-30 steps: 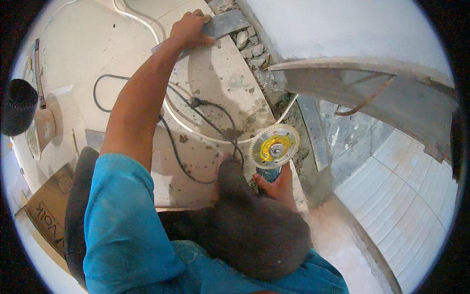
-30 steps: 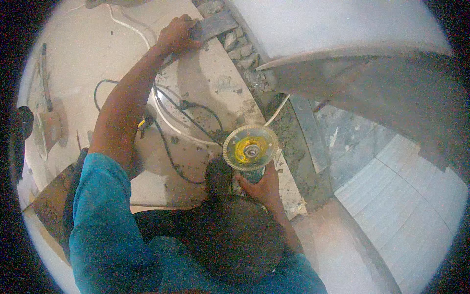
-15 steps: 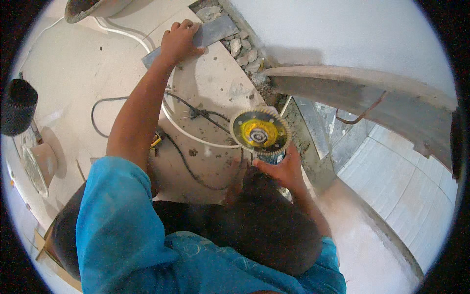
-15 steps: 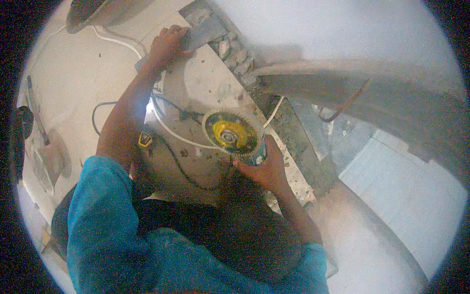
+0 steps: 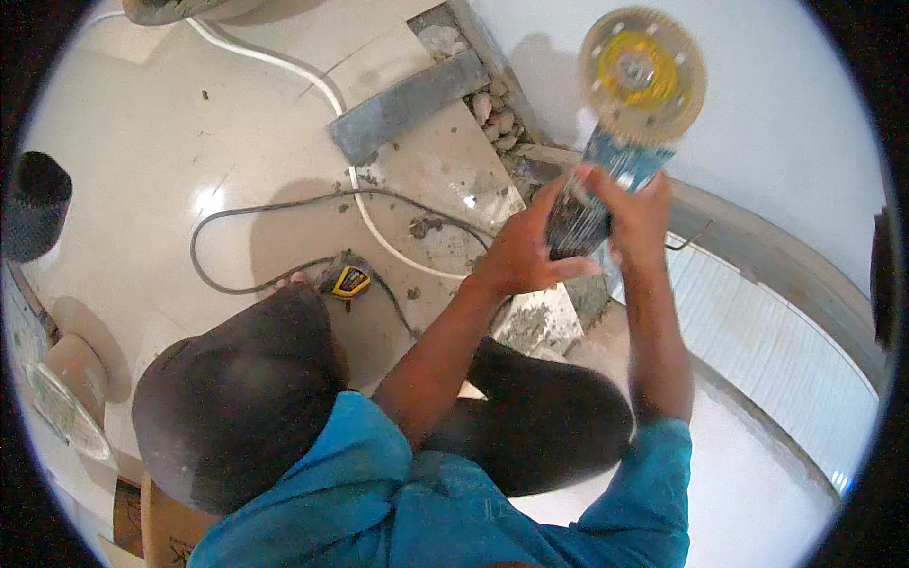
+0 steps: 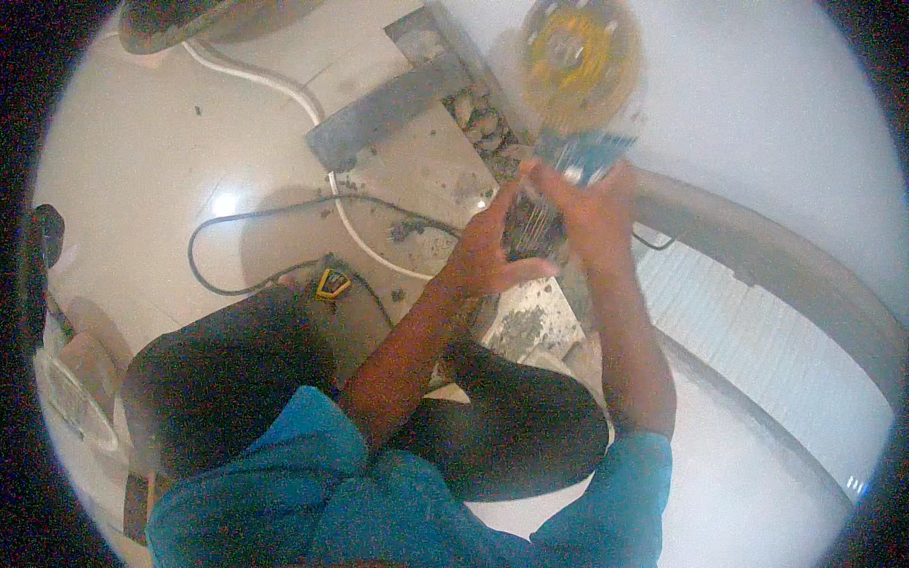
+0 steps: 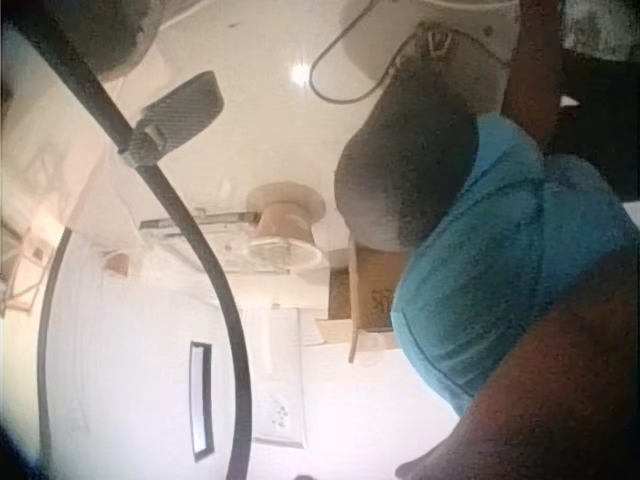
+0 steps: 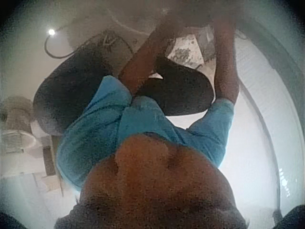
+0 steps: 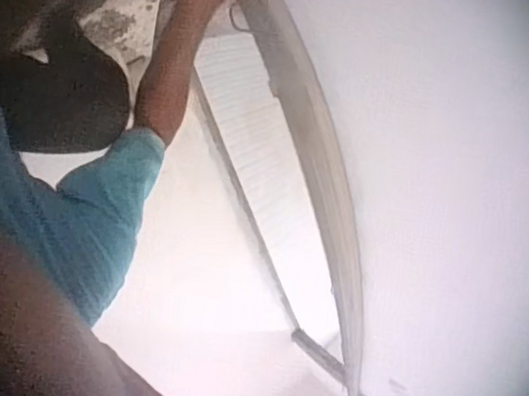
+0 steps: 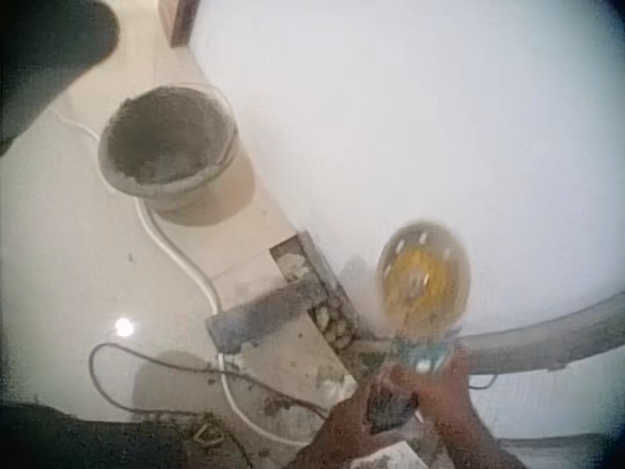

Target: The person measures and marks a tile with a tape measure and pencil, then uses an angle grinder to cut the tile. After cutting, the person places the tile on the floor to check the fit.

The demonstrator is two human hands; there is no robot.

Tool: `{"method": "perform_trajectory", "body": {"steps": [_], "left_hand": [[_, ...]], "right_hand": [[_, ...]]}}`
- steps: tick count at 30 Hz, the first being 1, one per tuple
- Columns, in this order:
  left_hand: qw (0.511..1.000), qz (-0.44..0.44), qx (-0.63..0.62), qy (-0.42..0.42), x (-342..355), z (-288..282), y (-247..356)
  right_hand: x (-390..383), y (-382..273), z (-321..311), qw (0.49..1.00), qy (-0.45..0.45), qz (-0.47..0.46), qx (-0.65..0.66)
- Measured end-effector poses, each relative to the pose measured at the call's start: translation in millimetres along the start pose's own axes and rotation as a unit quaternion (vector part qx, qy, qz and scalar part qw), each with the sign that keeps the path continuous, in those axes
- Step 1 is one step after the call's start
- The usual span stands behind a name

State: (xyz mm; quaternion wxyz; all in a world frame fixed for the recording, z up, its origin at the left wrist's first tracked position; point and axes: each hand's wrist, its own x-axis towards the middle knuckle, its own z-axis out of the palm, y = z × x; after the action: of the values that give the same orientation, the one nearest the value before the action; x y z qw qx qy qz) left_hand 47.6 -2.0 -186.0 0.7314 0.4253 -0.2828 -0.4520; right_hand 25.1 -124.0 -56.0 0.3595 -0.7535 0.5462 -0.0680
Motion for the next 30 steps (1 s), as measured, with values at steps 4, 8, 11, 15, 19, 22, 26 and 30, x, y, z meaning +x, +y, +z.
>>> {"method": "perform_trajectory", "body": {"steps": [4, 8, 11, 15, 19, 22, 26, 30], "left_hand": [[0.999, 0.041, -0.006, -0.025, 19.2, -44.2, 69.9], [0.991, 0.036, 0.026, -0.123, 20.7, -73.9, 113.7], [0.993, 0.054, 0.005, -0.102, 22.6, -68.2, 114.5], [0.996, 0.001, 0.013, -0.084, 12.3, -43.5, 83.3], [0.997, 0.025, 0.033, -0.062, 9.3, -30.4, 39.7], [0.997, 0.041, 0.050, -0.037, 13.8, -29.8, 15.0], [0.996, -0.007, 0.078, -0.051, 15.4, -18.0, 2.3], [0.987, -0.042, 0.105, -0.115, 21.5, -35.5, -9.2]], "right_hand": [[8.9, -77.2, 23.4, 0.981, 0.050, 0.008, 0.187], [-4.5, -131.2, 27.0, 0.952, 0.058, 0.009, 0.302], [-3.0, -135.1, 23.4, 0.961, 0.087, 0.012, 0.263], [1.1, -97.2, 22.2, 0.970, 0.061, 0.023, 0.235], [11.1, -57.2, 28.6, 0.975, 0.060, -0.023, 0.214], [22.6, -40.4, 34.2, 0.978, 0.041, -0.013, 0.204], [28.7, -25.7, 29.9, 0.980, 0.024, 0.021, 0.198], [35.2, -0.3, 19.8, 0.979, -0.038, -0.026, 0.197]]}}
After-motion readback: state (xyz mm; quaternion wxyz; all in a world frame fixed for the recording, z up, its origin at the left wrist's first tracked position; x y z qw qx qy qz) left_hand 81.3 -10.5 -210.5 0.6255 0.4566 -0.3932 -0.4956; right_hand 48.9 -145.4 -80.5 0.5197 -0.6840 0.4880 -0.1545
